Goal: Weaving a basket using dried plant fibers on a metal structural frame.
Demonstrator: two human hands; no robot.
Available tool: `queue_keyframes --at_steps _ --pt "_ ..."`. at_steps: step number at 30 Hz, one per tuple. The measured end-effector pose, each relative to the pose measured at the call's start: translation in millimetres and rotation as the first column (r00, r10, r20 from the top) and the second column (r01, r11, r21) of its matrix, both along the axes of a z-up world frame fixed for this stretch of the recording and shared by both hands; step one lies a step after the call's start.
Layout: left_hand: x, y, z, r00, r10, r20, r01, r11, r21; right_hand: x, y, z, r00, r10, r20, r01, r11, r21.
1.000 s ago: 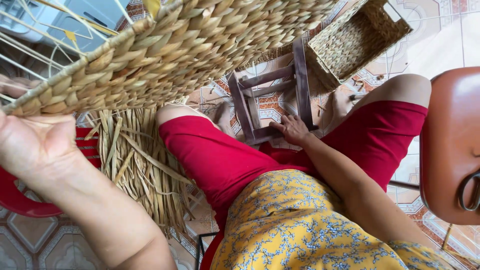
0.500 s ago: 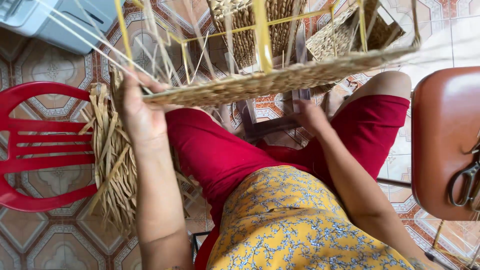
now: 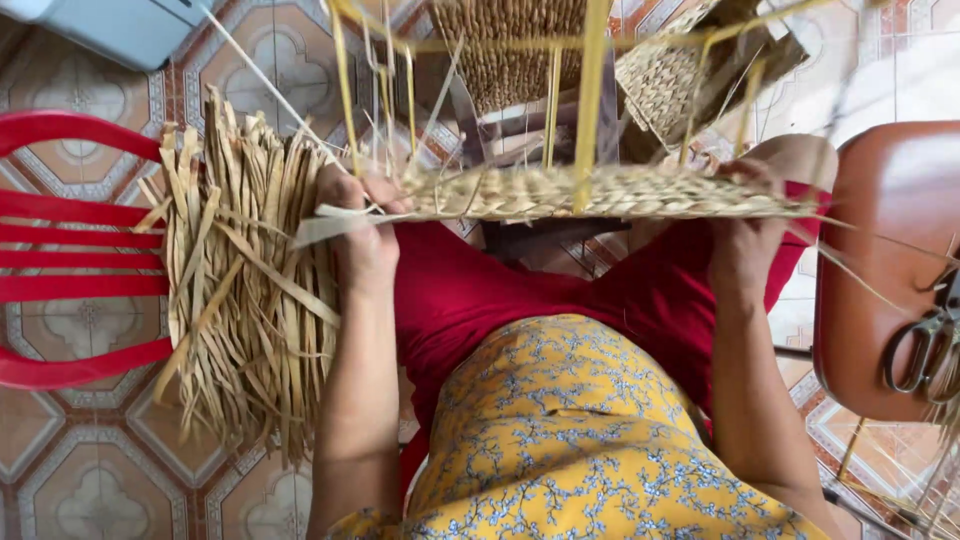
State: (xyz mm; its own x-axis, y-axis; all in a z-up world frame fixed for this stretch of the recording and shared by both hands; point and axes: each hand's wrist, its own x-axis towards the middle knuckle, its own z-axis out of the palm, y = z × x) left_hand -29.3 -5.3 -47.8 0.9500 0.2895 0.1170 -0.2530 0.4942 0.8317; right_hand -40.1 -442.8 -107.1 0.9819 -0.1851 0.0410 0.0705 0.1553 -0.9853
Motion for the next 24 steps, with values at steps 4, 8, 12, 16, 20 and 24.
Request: queue_keyframes --at_steps 4,8,12,16,20,24 --pt "-7 5 55 0.962 -0.004 0.273 -0.055 0.977 0.208 -1 27 46 0.925 -0.092 0.369 0.154 0.978 -0.141" --pt "-4 0 67 0.89 -0.134 0.436 0.024 0.968 0.248 11 33 59 0.852 -0.157 0.499 0.021 0.963 0.268" --pt "-7 -3 21 0.936 -0.105 0.335 0.013 0.964 0.267 11 22 36 0.846 0.013 0.534 0.069 0.989 -0.134" --pt "-18 1 -56 0.999 -0.014 0.045 0.003 0.972 0.235 -5 -12 -32 0.996 0.038 0.075 -0.016 0.96 -0.279" --pt "-3 5 -105 0.976 0.114 -0.187 -0.081 0.981 0.175 3 -18 -51 0.985 0.022 -0.172 -0.057 0.978 -0.199" --pt "18 -1 -103 0.93 0.196 -0.312 -0.121 0.962 0.244 7 -22 -51 0.961 -0.009 -0.278 -0.073 0.957 -0.282"
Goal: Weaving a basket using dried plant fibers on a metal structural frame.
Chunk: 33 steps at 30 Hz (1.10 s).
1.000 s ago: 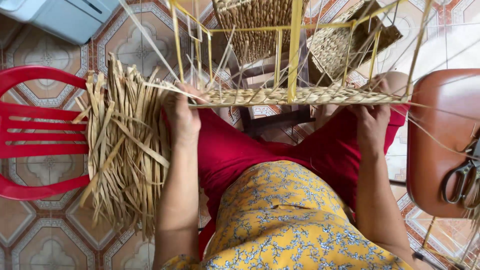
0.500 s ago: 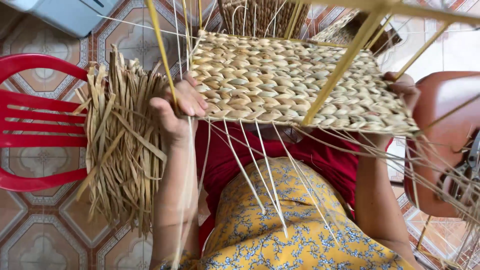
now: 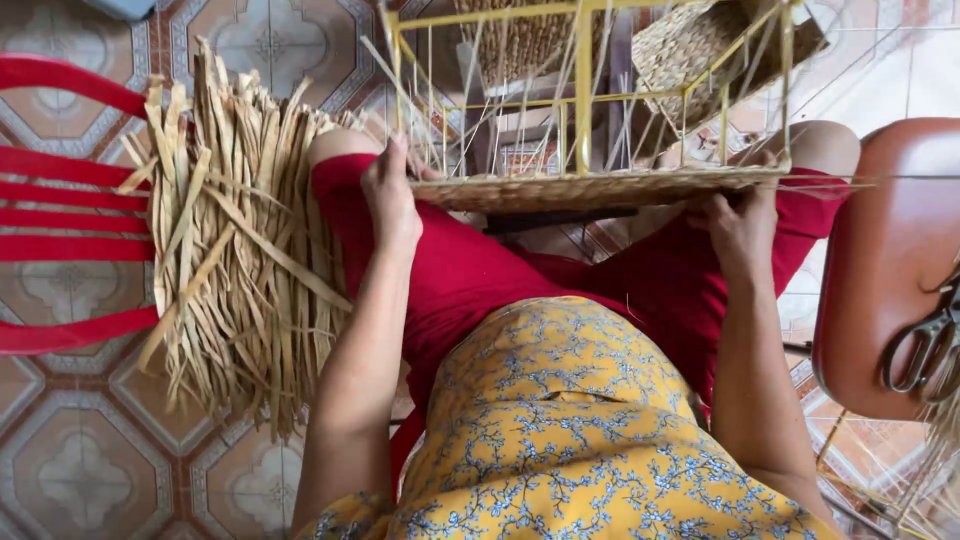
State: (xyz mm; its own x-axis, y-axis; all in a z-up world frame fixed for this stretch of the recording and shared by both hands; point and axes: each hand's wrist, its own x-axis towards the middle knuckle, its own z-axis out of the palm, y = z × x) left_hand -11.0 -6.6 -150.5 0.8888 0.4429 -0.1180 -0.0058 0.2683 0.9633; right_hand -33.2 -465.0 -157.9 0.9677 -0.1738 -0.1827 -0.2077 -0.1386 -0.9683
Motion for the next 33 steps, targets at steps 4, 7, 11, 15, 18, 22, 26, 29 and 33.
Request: queue_keyframes --at_steps 4,7,11,15,18,22,26,29,33 --pt "-2 6 -12 0.997 -0.041 0.058 0.038 0.998 0.046 -11 10 8 0.999 -0.023 0.049 0.027 0.996 -0.088" --pt "-7 10 -6 0.993 -0.117 -0.007 0.117 0.991 0.067 -20 2 0 0.986 0.047 0.162 -0.004 0.967 -0.253" --pt "-11 18 17 0.971 -0.235 0.048 0.238 0.969 -0.068 -28 6 39 0.997 0.057 0.049 -0.039 0.948 -0.315" --pt "-15 33 56 0.89 -0.456 0.011 0.456 0.89 0.0 -31 29 104 0.995 0.017 -0.1 -0.064 0.869 -0.49" --pt "-13 50 56 0.781 -0.624 -0.006 0.624 0.781 -0.032 -37 31 144 0.959 0.044 -0.279 -0.242 0.639 -0.731" --pt "5 68 42 0.641 -0.764 0.072 0.763 0.624 -0.171 -32 62 185 0.844 0.435 -0.315 -0.522 0.801 -0.294" --pt "25 79 36 0.546 -0.829 0.119 0.828 0.512 -0.23 -18 148 177 0.743 0.667 -0.054 -0.669 0.742 -0.047" --pt "25 79 24 0.522 -0.852 -0.028 0.845 0.522 -0.119 -2 214 161 0.577 0.812 0.093 -0.756 0.574 -0.315" --pt "26 67 1 0.663 -0.735 -0.143 0.71 0.678 -0.192 27 275 138 0.592 0.791 0.155 -0.69 0.596 -0.411"
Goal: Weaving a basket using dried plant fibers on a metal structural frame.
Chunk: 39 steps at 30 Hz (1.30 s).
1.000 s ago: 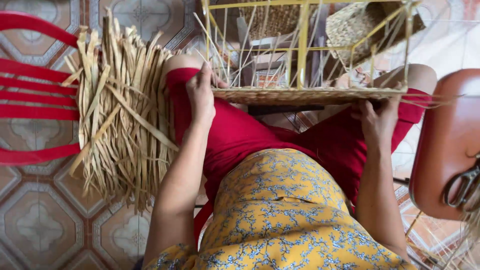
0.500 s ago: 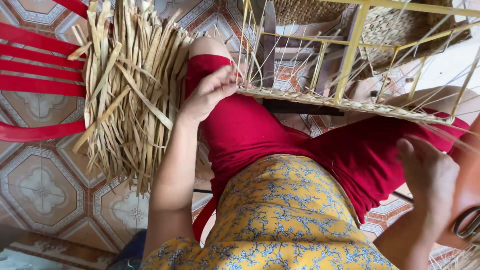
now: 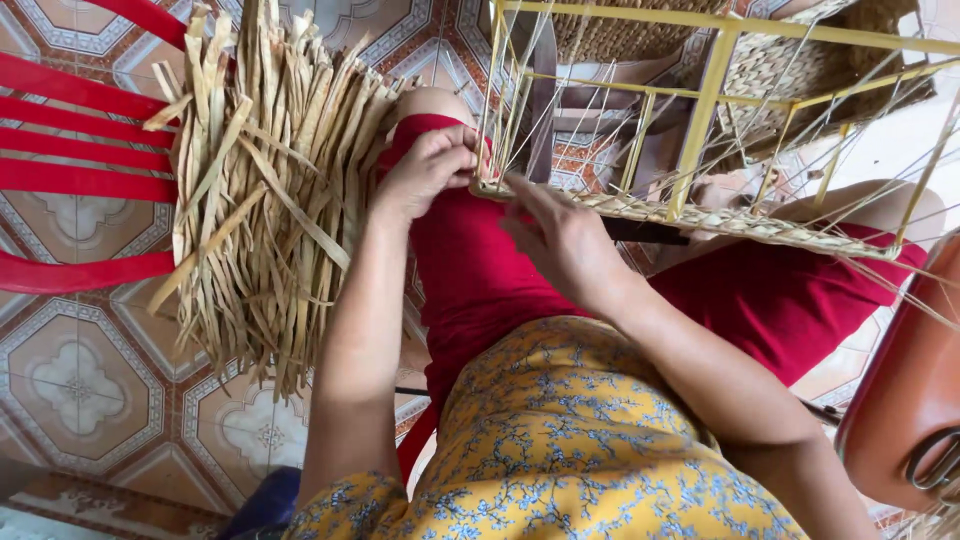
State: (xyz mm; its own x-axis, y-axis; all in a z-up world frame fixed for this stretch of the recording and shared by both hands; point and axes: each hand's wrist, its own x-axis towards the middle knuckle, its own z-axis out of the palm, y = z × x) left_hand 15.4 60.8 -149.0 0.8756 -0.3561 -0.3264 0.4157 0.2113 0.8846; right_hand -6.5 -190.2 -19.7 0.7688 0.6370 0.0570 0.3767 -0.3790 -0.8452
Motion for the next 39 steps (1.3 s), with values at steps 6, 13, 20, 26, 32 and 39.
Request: queue_keyframes --at_steps 6,13,20,26,32,39 --pt "0 -35 -3 0.866 0.498 -0.058 -0.438 0.807 0.395 41 32 -13 0.99 -0.138 0.033 0.142 0.971 -0.194" --pt "-28 -57 -2 0.61 0.717 0.336 -0.792 0.555 0.253 72 37 -18 0.913 -0.254 -0.32 0.192 0.958 -0.214" --pt "-45 -44 64 0.588 0.5 0.635 -0.808 0.381 0.449 72 32 -46 0.967 -0.251 -0.055 0.243 0.962 -0.122" --pt "-53 -70 88 0.654 0.311 0.69 -0.71 0.566 0.418 55 25 -33 0.962 -0.261 0.081 0.258 0.965 0.045" --pt "-25 -75 101 0.859 -0.035 0.51 -0.427 0.5 0.753 32 7 -7 0.947 -0.297 0.122 0.273 0.945 0.181" --pt "-18 -75 119 0.888 0.056 0.457 -0.372 0.673 0.64 39 -4 -13 0.946 -0.257 0.197 0.307 0.905 -0.295"
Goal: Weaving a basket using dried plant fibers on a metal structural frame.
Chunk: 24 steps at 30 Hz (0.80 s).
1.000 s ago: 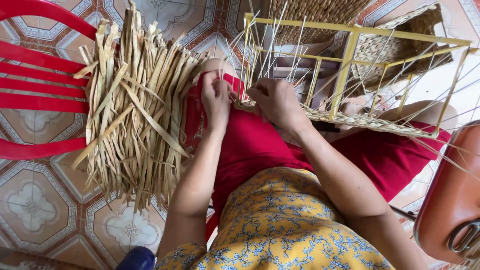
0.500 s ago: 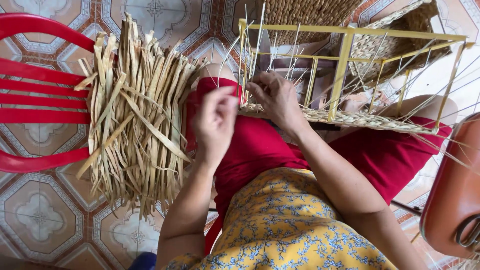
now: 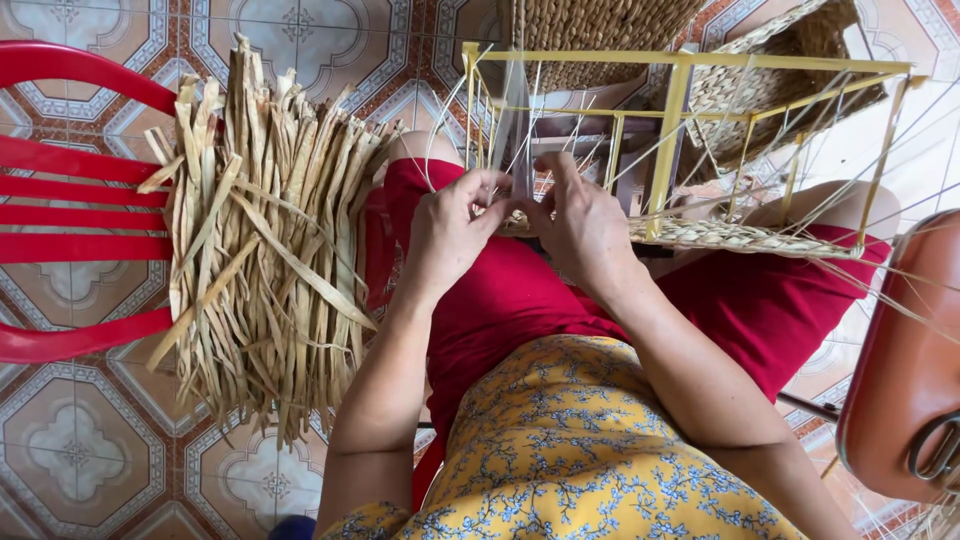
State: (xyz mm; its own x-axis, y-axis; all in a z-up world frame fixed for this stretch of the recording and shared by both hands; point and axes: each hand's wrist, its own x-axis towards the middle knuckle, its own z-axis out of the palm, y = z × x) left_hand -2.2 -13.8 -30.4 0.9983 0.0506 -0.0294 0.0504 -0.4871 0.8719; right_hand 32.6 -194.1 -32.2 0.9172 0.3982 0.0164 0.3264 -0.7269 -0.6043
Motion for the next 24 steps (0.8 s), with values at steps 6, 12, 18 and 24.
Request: queue_keyframes --at_steps 6,12,18,24 --pt "-2 3 -30 0.998 0.035 0.056 -0.031 0.998 -0.062 -10 2 3 1.0 0.011 0.022 -0.012 0.999 0.049" --pt "1 -1 -14 0.993 0.108 -0.047 -0.107 0.994 0.025 -13 -2 5 1.0 -0.008 -0.02 0.011 0.988 0.155" --pt "-4 0 -20 0.996 0.085 0.033 -0.083 0.994 -0.075 -5 -3 -1 0.99 0.003 -0.14 0.035 0.963 0.265" --pt "-5 -7 -4 0.998 0.05 0.026 -0.051 0.999 0.008 17 3 -12 0.937 -0.062 -0.345 0.161 0.95 0.268"
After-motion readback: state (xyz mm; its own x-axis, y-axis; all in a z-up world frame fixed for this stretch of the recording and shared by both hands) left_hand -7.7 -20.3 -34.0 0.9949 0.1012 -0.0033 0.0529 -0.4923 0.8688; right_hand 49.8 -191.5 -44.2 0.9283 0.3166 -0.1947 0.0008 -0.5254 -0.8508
